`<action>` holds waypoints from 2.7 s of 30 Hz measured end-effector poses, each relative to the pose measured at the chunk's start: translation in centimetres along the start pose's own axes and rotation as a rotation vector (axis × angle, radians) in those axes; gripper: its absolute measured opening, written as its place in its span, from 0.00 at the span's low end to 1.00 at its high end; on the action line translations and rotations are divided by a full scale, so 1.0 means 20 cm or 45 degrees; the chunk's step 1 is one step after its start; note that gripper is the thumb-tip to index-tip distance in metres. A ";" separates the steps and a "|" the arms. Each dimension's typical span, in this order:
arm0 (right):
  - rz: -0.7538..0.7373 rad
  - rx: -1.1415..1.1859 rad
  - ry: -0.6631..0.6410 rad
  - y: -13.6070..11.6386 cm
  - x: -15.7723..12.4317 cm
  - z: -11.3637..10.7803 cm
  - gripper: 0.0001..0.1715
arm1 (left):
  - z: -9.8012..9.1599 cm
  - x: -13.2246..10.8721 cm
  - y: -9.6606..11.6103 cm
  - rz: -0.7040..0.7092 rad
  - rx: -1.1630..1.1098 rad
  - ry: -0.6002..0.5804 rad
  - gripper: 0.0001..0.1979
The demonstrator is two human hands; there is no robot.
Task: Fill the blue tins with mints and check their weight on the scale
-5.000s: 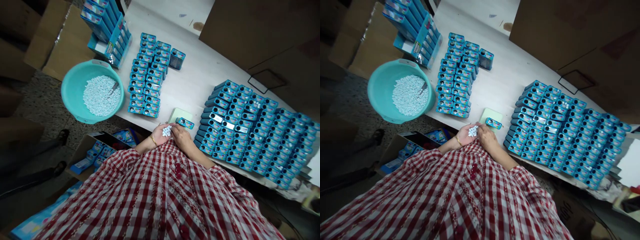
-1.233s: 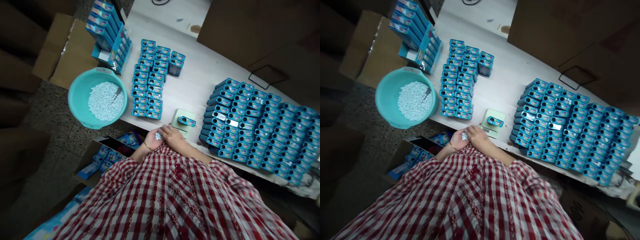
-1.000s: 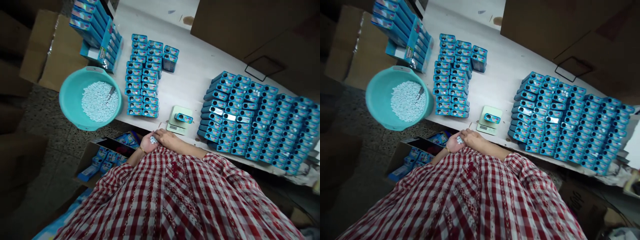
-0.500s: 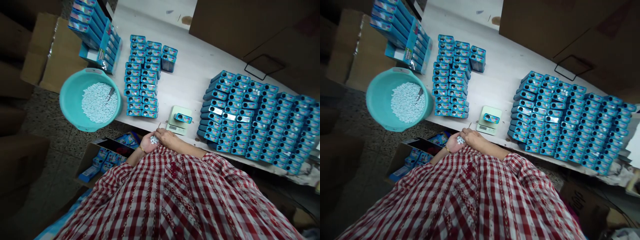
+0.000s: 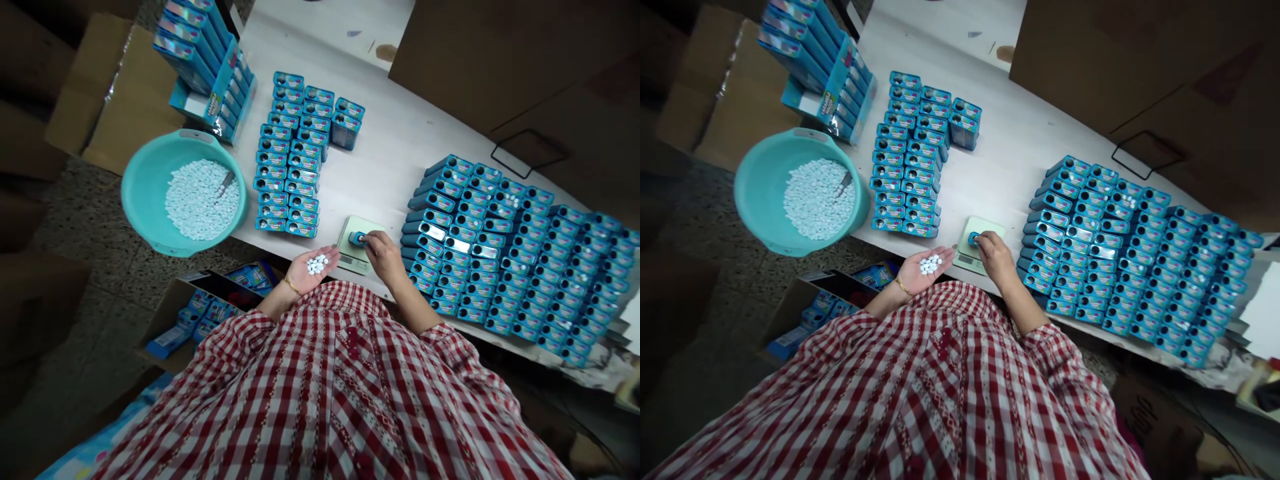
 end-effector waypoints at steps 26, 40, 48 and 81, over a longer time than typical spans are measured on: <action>0.022 -0.047 0.196 -0.07 -0.03 -0.09 0.12 | 0.00 0.00 0.06 0.029 -0.037 -0.031 0.14; -0.252 0.119 -0.335 -0.34 -0.02 0.12 0.18 | 0.11 0.02 -0.01 -0.047 -0.008 -0.075 0.17; -0.149 0.134 -0.460 -0.22 -0.05 0.16 0.13 | 0.12 0.04 -0.06 -0.074 -0.007 -0.064 0.15; 0.236 0.064 0.247 0.21 -0.01 -0.17 0.15 | -0.03 0.02 0.21 0.194 -0.081 0.022 0.17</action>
Point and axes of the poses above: each hand's wrist, its own x-axis towards the middle knuckle, its own z-axis out of the palm, y = z × x, the point moved 3 cm from there along x, towards the middle knuckle, and after that the axes turned 14 degrees about y, right-handed, at the moved point
